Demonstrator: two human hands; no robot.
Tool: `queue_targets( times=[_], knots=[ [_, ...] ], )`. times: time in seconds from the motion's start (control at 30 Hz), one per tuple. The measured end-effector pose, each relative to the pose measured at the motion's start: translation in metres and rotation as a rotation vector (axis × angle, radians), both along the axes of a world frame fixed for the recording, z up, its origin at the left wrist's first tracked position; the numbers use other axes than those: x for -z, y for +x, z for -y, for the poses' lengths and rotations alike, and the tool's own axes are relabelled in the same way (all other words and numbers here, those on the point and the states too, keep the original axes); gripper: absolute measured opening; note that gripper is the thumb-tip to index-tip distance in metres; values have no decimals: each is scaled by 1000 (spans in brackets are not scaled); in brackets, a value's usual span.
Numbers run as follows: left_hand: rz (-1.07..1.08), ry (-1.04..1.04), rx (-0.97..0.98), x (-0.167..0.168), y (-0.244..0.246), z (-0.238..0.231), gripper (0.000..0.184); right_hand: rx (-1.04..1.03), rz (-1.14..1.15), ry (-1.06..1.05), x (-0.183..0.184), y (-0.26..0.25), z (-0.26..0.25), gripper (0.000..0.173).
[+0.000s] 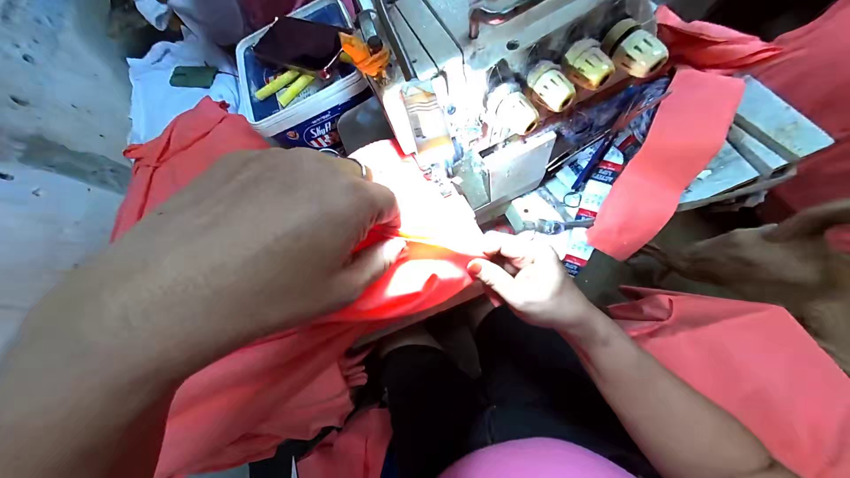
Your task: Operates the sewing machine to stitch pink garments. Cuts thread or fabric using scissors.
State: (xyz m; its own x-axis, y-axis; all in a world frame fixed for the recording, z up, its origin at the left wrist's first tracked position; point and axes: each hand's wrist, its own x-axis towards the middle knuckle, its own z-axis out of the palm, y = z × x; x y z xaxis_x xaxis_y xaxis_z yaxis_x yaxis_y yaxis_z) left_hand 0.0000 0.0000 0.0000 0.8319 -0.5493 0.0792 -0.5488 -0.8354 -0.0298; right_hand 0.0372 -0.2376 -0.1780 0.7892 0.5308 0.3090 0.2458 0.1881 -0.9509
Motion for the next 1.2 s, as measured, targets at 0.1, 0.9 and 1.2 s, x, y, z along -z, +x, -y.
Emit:
queue_targets(
  times=[0.1, 0.9, 1.2],
  knots=[
    [4, 44, -16, 2, 7, 4, 27, -18, -30, 15, -4, 8, -6, 6],
    [-116, -103, -47, 53, 53, 7, 37, -8, -135, 12, -18, 32, -30, 10],
    [-40, -165, -121, 25, 30, -16, 24, -53, -115, 14, -11, 37, -26, 24]
  ],
)
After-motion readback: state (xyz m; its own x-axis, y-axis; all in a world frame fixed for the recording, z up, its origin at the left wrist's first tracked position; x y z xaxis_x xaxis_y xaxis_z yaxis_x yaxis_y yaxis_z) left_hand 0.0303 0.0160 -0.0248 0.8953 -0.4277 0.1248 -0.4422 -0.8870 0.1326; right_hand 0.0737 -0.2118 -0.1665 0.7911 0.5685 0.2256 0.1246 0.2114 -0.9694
